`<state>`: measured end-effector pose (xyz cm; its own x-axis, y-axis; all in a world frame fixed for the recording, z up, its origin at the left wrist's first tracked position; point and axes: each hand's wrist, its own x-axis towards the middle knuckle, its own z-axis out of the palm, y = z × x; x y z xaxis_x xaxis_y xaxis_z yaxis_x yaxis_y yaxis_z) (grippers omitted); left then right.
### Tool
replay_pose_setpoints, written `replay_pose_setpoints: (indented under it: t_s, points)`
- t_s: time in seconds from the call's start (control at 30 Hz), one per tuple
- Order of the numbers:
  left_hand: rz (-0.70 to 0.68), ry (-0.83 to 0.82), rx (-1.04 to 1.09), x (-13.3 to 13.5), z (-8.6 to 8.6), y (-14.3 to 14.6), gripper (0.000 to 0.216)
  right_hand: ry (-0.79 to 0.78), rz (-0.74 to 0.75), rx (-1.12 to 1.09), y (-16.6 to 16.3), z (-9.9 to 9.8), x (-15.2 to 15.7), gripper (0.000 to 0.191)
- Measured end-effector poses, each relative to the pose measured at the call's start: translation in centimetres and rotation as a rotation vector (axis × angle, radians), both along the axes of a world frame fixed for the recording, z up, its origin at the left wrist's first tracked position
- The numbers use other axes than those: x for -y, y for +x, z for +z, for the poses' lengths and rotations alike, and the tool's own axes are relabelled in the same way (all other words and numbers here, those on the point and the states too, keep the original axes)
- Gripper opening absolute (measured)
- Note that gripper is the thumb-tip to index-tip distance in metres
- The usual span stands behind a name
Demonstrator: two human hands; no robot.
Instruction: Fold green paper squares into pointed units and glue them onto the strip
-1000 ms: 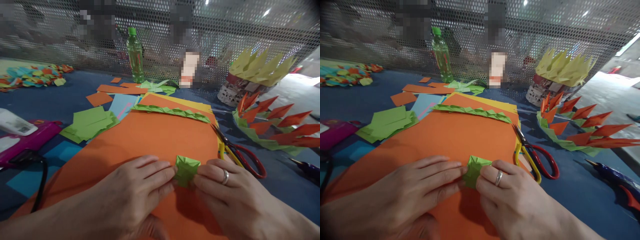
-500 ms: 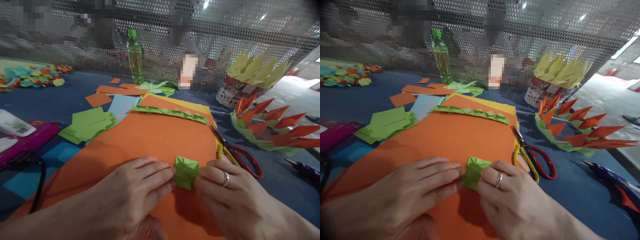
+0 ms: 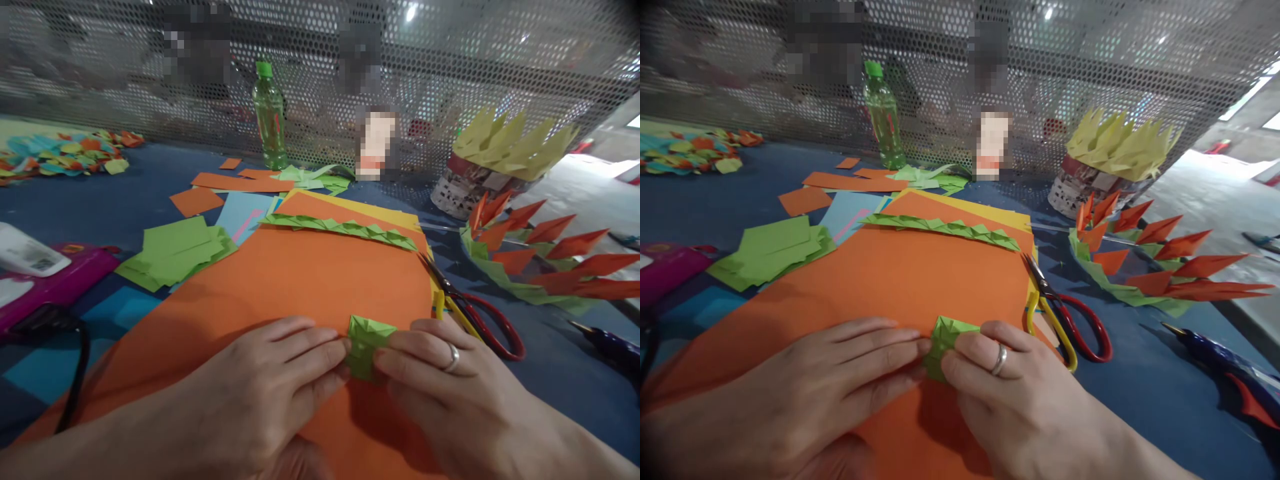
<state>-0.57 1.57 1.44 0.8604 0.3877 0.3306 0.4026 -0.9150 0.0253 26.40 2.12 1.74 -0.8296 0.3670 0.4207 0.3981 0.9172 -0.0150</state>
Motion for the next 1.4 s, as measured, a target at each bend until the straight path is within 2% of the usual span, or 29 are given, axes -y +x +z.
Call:
replay_pose_setpoints:
  t_s: [0.17,0.3,0.4,0.5,0.6,0.7,0.87,0.93,1.03,1.1,1.2,1.3,1.4]
  points:
    - [0.002,-0.033,-0.028,-0.1,-0.2,-0.3,0.051,0.014,0.004,-0.036,0.2,0.1,0.2,0.038]
    - [0.003,-0.027,-0.019,-0.2,-0.1,-0.3,0.050,-0.021,-0.053,-0.163,0.9,0.3,-0.1,0.029]
    - [0.014,-0.038,0.005,-0.3,0.2,-0.2,0.045,-0.177,-0.263,-0.210,1.4,0.6,-0.8,0.030]
    - [0.015,-0.069,0.019,-0.5,0.3,-0.2,0.043,-0.401,-0.394,-0.151,1.6,0.6,-1.5,0.018]
    - [0.008,-0.082,0.019,-0.5,0.3,-0.2,0.045,-0.555,-0.432,-0.072,1.6,0.2,-1.8,0.012]
    - [0.006,-0.112,0.015,-0.6,0.4,-0.1,0.046,-0.596,-0.459,-0.026,1.3,-0.2,-1.8,0.018]
    - [0.034,-0.128,0.066,-0.3,0.5,-0.2,0.043,-0.683,-0.469,-0.069,0.9,-0.4,-1.6,0.016]
    - [0.105,-0.154,0.132,-0.2,0.4,-0.2,0.041,-0.780,-0.486,-0.137,0.7,-0.4,-1.4,0.012]
    - [0.274,-0.283,0.256,-0.4,0.0,0.0,0.048,-0.890,-0.502,-0.271,0.4,-0.6,-0.9,0.006]
    - [0.320,-0.388,0.319,-0.8,0.0,0.5,0.052,-0.863,-0.499,-0.327,0.1,-0.9,-0.5,0.007]
    - [0.223,-0.416,0.353,-1.4,0.2,1.3,0.014,-0.709,-0.454,-0.341,-0.2,-1.2,-0.1,0.009]
    - [0.175,-0.274,0.346,-1.6,0.5,1.6,0.020,-0.508,-0.337,-0.363,-0.3,-1.3,-0.1,0.009]
    - [0.151,-0.060,0.310,-1.4,0.4,1.3,0.021,-0.325,-0.227,-0.333,-0.4,-1.1,-0.2,0.019]
